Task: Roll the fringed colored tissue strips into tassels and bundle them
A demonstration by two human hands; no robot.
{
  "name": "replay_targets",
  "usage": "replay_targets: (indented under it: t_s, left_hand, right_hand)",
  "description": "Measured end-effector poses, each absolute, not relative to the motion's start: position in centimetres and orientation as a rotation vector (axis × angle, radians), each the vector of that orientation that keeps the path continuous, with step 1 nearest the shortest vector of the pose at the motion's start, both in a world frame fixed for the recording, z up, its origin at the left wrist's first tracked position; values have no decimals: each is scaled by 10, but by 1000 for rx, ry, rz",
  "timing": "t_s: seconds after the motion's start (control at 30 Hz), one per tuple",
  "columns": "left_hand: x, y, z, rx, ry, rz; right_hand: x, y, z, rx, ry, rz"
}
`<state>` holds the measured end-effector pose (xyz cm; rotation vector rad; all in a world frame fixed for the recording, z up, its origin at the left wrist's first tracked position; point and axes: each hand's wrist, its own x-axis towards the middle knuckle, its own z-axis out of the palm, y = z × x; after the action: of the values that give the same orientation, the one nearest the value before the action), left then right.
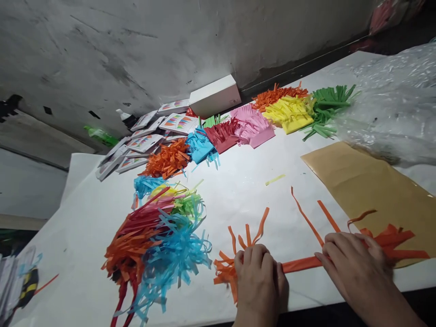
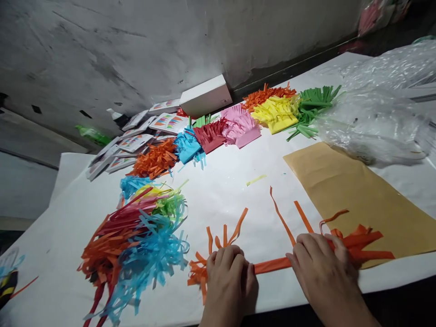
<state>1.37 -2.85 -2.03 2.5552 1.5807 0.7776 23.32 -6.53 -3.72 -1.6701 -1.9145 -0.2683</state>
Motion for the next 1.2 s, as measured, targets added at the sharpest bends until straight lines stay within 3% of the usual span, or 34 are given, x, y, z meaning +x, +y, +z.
replay_targets:
  t_s: [0.17, 0.37, 0.77, 1.07, 1.2]
  left_hand:
    - [12, -30, -25, 2509, 1594, 879]
    - [9, -29, -20, 2538, 1238, 1075]
    - [4, -17, -7, 2662, 967, 733]
    - [16, -30, -16, 2547, 1180, 828]
    - [28, -31, -10, 2489, 1344, 695]
  right_hand:
    - [216, -69, -31, -1427, -1979, -202]
    - [202, -68, -32, -1335, -2000, 65]
    - [187, -67, -37, -1306, -2022, 116]
    - [219, -80, -42, -1475, -1904, 52]
    - [215, -76, -30, -1638, -1756, 30]
